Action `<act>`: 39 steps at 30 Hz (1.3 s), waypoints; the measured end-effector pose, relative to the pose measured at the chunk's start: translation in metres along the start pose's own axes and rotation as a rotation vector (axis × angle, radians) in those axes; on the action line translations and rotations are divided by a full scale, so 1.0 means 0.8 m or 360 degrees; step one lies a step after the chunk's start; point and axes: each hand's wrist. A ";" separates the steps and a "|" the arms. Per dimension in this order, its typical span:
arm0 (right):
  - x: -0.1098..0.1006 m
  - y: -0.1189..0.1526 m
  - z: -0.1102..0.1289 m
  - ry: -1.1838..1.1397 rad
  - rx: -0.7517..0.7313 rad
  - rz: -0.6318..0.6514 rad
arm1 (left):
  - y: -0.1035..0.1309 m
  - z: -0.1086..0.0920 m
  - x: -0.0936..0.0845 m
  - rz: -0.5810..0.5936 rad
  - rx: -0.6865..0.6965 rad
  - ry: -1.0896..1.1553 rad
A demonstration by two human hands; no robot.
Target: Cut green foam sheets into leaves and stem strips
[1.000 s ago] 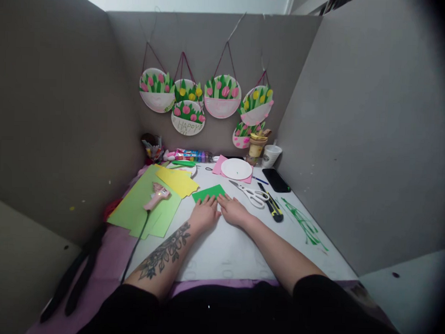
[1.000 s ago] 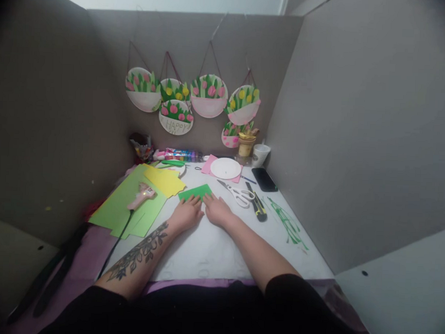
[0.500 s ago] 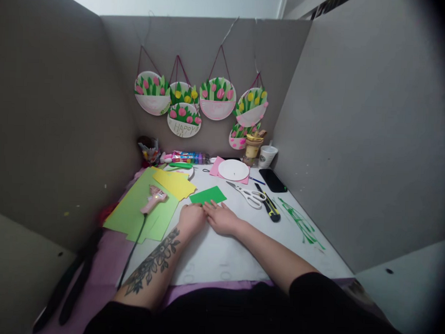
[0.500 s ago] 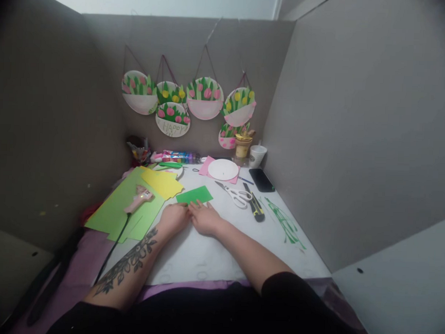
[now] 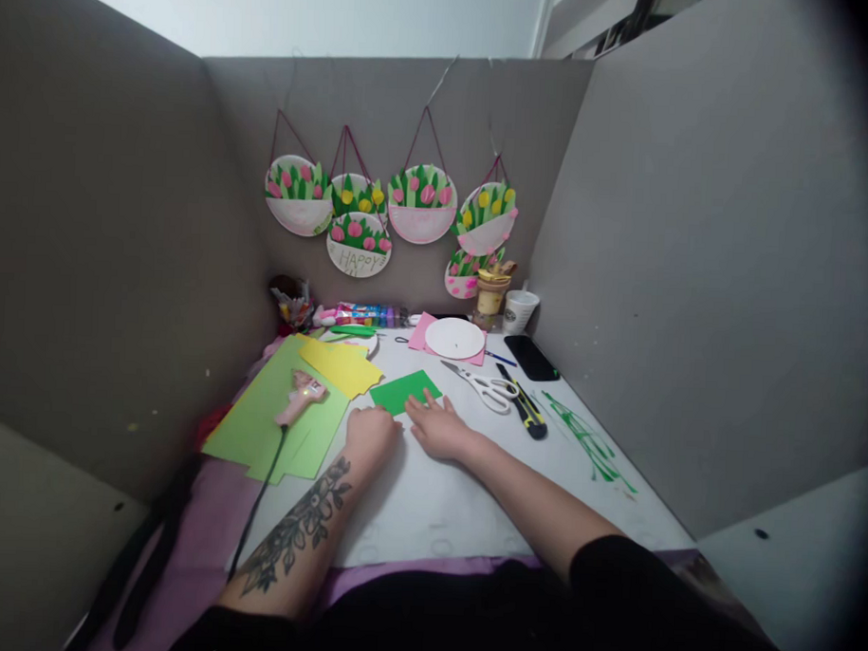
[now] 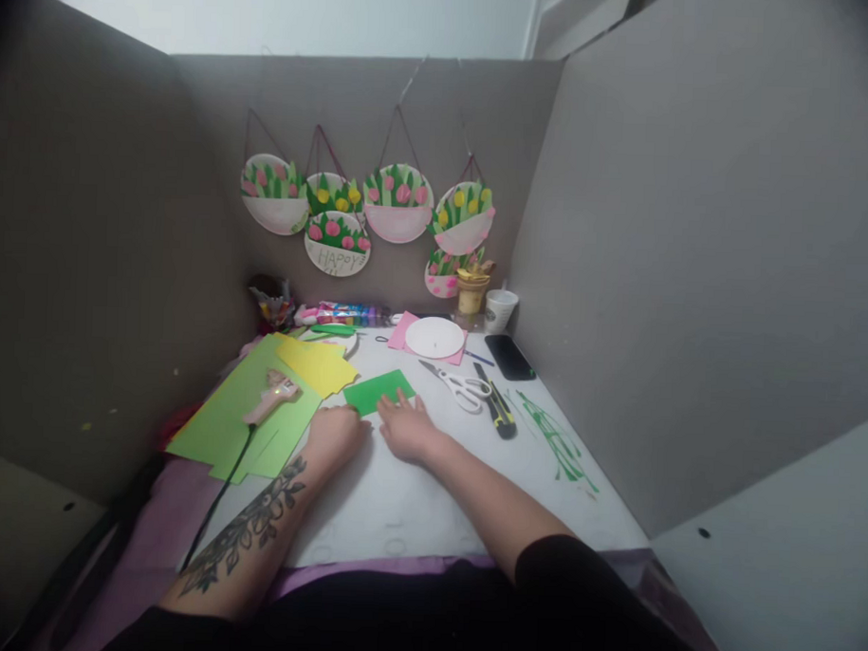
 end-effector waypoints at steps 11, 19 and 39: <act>-0.008 0.000 -0.023 -0.0056 0.0174 -0.0145 | -0.003 0.008 0.011 -0.0138 0.0077 -0.0046; -0.014 0.000 -0.039 -0.0042 0.0342 -0.0178 | 0.000 -0.014 0.009 -0.0203 0.0188 -0.0127; -0.015 -0.001 -0.039 -0.0063 0.0351 -0.0150 | -0.007 -0.024 0.025 -0.0237 0.0283 0.0011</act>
Point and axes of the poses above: each hand's wrist, its own y-axis away from the middle knuckle, its own x-axis out of the palm, z = x × y, and after that the axes turned 12 degrees about -y, right-handed
